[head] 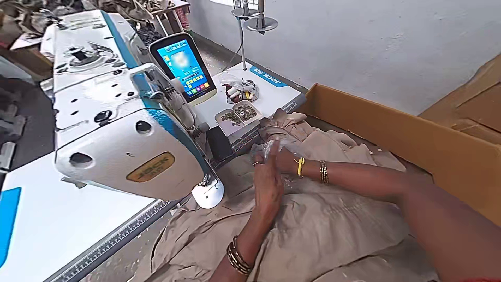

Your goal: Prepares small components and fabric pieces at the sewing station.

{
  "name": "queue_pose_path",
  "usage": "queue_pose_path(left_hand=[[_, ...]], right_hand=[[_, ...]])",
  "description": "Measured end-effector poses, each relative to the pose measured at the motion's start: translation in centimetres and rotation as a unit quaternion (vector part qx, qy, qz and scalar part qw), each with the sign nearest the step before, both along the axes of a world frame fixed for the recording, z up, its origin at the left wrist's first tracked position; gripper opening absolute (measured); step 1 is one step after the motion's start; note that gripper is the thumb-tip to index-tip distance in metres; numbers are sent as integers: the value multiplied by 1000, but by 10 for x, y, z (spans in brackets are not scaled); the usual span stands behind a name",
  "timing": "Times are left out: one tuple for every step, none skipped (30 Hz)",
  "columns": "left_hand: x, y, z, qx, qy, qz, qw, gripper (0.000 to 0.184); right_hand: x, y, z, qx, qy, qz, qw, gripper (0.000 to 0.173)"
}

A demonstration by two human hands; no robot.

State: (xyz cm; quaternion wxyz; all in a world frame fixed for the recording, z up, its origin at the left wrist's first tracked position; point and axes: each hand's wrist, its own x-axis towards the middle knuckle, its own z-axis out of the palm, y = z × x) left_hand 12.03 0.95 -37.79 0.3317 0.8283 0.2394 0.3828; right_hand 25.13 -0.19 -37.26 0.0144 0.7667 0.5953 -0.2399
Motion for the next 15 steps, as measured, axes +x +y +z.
queue_pose_path(left_hand=[[1, 1, 1, 23, 1, 4, 1000, 51], [2, 1, 1, 35, 2, 5, 999, 52], [3, 2, 1, 41, 7, 4, 999, 53], [3, 3, 2, 41, 17, -1, 999, 54], [2, 5, 3, 39, 26, -6, 999, 52], [2, 9, 5, 39, 34, -6, 999, 48], [0, 12, 7, 39, 45, -4, 998, 44], [-2, 17, 9, 40, 52, 1, 998, 38], [-2, 23, 11, 38, 52, 5, 998, 35], [-2, 28, 14, 27, 50, 5, 998, 33], [-1, 33, 17, 13, 54, 0, 998, 32], [-1, 38, 21, -9, 64, -12, 998, 33], [1, 43, 25, -29, 72, -27, 997, 36], [5, 47, 28, -44, 77, -40, 995, 37], [9, 52, 31, -56, 82, -51, 994, 39]], right_hand=[[4, 2, -10, 33, -18, 36, 999, 37], [10, 7, -24, 55, -38, 75, 995, 35], [19, 14, -42, 73, -72, 120, 987, 33], [26, 22, -56, 92, -94, 152, 980, 32], [26, 26, -51, 70, -99, 156, 980, 32], [22, 30, -38, 25, -100, 145, 984, 32], [20, 34, -33, 13, -99, 141, 985, 30], [19, 35, -27, 11, -90, 142, 986, 29], [18, 37, -14, -15, -93, 144, 985, 28], [18, 38, 2, -52, -89, 139, 985, 29], [22, 36, 12, -47, -60, 132, 988, 32], [35, 34, 4, 28, -24, 142, 989, 35], [51, 37, -15, 122, -1, 157, 980, 39], [54, 41, -6, 92, 14, 136, 986, 44], [52, 42, 11, 51, 35, 99, 993, 44]])
